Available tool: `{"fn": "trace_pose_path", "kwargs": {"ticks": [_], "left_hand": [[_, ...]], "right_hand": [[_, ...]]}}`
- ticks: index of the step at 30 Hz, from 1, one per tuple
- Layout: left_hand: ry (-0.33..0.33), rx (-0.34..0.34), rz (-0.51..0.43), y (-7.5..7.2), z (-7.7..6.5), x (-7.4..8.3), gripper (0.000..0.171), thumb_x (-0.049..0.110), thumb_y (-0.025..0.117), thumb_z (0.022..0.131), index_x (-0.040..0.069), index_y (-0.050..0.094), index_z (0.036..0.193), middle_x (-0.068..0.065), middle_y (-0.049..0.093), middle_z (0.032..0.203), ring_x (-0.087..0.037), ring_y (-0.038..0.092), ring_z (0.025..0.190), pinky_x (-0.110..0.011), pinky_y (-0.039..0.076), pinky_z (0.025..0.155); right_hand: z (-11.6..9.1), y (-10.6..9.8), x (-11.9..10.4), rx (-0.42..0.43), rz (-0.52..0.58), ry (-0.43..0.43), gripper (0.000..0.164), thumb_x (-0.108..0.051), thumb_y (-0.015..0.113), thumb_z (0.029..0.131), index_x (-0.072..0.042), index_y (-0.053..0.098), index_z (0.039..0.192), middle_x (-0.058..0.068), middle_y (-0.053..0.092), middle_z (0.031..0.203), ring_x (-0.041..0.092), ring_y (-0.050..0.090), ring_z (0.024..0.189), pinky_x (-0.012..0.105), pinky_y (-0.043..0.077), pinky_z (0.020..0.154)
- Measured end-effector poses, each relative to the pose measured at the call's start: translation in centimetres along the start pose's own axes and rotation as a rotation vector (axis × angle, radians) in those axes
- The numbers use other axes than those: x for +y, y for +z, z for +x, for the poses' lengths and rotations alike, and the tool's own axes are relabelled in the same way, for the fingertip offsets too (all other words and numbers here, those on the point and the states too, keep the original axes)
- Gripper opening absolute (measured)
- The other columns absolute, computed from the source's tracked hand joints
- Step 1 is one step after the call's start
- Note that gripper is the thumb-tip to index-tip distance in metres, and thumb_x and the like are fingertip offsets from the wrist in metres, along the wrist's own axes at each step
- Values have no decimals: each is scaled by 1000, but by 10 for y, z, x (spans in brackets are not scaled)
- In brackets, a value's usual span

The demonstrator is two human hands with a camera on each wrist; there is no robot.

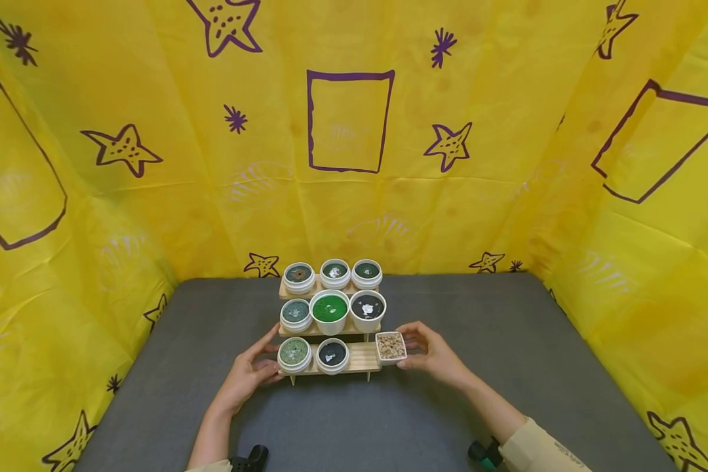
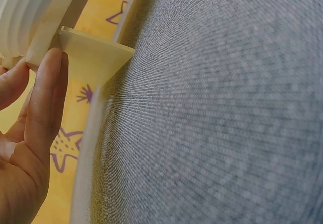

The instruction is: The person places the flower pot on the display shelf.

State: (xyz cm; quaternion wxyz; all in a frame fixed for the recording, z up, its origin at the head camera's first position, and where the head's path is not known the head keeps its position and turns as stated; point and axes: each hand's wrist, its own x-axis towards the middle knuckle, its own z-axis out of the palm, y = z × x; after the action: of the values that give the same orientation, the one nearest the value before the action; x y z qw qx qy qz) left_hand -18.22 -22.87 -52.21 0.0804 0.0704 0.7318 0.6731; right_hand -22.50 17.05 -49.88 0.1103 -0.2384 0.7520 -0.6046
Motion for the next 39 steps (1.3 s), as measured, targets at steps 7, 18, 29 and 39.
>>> {"fn": "trace_pose_path", "kwargs": {"ticks": [7, 18, 29, 39], "left_hand": [[-1, -2, 3, -1, 1, 0, 80, -8, 57, 91, 13, 20, 159, -35, 40, 134, -5, 68, 87, -27, 61, 77], [15, -3, 8, -1, 2, -2, 79, -7, 59, 92, 12, 21, 158, -35, 41, 132, -5, 69, 86, -28, 62, 76], [-2, 15, 18, -1, 2, -1, 79, -6, 60, 91, 14, 23, 158, -25, 46, 127, -6, 69, 85, -28, 62, 75], [-1, 8, 20, -1, 2, -2, 79, -6, 59, 92, 14, 22, 158, -34, 42, 132, -5, 68, 85, -30, 62, 77]], "right_hand": [[2, 12, 1, -14, 20, -5, 58, 0, 78, 80, 8, 47, 128, 36, 55, 124, 12, 62, 103, 22, 59, 82], [10, 27, -1, 4, 12, -2, 58, -1, 79, 80, 7, 48, 129, 33, 57, 125, 18, 63, 105, 21, 58, 85], [11, 38, -5, 65, 13, 4, 57, -4, 80, 79, 6, 52, 127, 32, 59, 124, 29, 63, 106, 19, 57, 84], [10, 42, -4, 95, 23, 31, 59, -4, 81, 78, 5, 51, 129, 32, 59, 126, 27, 62, 105, 20, 57, 84]]}}
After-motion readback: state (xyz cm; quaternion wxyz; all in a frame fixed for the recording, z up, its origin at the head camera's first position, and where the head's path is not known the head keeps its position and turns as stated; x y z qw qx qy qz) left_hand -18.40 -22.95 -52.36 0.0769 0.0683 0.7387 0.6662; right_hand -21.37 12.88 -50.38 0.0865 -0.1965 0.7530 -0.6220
